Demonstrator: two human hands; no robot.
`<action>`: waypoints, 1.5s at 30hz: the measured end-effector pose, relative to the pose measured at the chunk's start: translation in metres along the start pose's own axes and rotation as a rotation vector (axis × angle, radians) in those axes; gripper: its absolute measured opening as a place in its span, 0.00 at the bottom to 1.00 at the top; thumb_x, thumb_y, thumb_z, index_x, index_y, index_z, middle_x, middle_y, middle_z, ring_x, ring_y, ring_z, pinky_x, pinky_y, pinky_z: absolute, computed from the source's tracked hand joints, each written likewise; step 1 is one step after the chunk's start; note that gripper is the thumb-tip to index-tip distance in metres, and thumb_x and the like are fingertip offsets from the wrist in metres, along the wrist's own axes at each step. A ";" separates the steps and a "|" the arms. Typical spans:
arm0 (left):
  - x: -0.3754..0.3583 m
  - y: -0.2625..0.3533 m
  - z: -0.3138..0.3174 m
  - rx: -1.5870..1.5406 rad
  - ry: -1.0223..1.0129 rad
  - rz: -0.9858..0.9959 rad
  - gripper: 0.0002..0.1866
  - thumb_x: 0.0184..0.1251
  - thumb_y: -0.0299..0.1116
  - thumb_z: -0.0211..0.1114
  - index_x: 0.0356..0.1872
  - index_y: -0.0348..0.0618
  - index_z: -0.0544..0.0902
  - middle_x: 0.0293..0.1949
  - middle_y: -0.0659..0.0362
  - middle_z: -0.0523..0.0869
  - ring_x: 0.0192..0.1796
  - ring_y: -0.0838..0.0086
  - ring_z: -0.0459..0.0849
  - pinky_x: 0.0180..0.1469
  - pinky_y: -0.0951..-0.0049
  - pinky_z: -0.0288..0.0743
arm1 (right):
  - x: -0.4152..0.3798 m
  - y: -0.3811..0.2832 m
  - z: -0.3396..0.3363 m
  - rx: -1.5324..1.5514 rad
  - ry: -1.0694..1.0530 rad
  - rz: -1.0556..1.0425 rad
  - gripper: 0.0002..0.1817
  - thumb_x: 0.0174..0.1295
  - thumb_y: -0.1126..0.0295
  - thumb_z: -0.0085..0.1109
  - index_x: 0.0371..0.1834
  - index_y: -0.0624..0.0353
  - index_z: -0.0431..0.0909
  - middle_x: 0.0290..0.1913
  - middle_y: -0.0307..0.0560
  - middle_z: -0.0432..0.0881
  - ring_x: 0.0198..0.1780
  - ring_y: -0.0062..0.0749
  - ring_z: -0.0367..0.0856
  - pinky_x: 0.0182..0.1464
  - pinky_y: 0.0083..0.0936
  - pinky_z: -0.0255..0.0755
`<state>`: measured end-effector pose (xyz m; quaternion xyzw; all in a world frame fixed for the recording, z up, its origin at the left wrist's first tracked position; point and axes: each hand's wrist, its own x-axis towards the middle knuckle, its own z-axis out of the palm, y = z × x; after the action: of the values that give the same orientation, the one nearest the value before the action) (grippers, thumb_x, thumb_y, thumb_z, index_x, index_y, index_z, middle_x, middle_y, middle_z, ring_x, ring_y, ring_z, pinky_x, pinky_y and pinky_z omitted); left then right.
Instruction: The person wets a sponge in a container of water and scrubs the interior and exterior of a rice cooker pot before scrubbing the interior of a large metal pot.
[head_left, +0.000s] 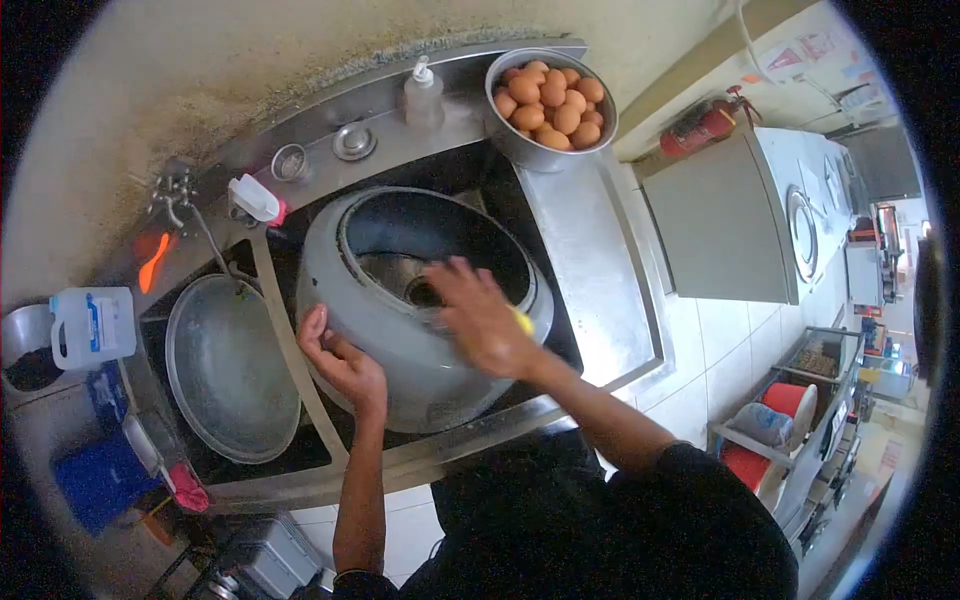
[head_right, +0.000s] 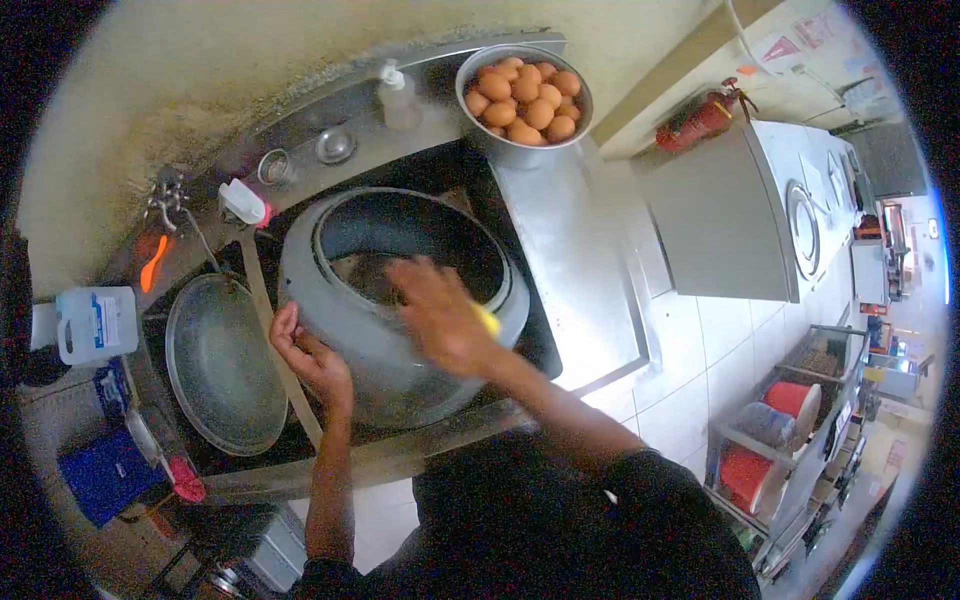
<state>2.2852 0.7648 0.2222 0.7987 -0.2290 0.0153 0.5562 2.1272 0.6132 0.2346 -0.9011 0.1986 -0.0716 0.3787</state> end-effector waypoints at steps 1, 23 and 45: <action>-0.001 0.001 -0.001 0.003 0.009 0.002 0.21 0.73 0.15 0.43 0.64 0.35 0.71 0.64 0.48 0.76 0.67 0.59 0.76 0.73 0.60 0.65 | -0.018 0.036 0.002 -0.059 0.019 0.044 0.32 0.84 0.54 0.33 0.85 0.56 0.51 0.86 0.54 0.52 0.87 0.54 0.44 0.84 0.57 0.34; -0.004 -0.005 0.000 -0.018 0.035 -0.030 0.23 0.72 0.17 0.42 0.65 0.38 0.72 0.66 0.48 0.78 0.68 0.59 0.77 0.72 0.60 0.63 | 0.021 -0.003 -0.008 -0.070 -0.115 -0.232 0.34 0.81 0.61 0.40 0.86 0.58 0.46 0.86 0.57 0.49 0.86 0.55 0.46 0.82 0.61 0.41; -0.001 -0.003 0.002 -0.070 0.058 0.013 0.21 0.72 0.15 0.41 0.64 0.34 0.71 0.62 0.45 0.77 0.66 0.55 0.77 0.70 0.59 0.67 | -0.040 0.044 -0.013 -0.061 -0.063 0.175 0.34 0.80 0.57 0.42 0.85 0.55 0.49 0.85 0.55 0.53 0.85 0.58 0.47 0.79 0.69 0.47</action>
<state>2.2849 0.7643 0.2189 0.7764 -0.2183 0.0338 0.5903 2.0741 0.5930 0.2136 -0.8932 0.2666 -0.0037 0.3621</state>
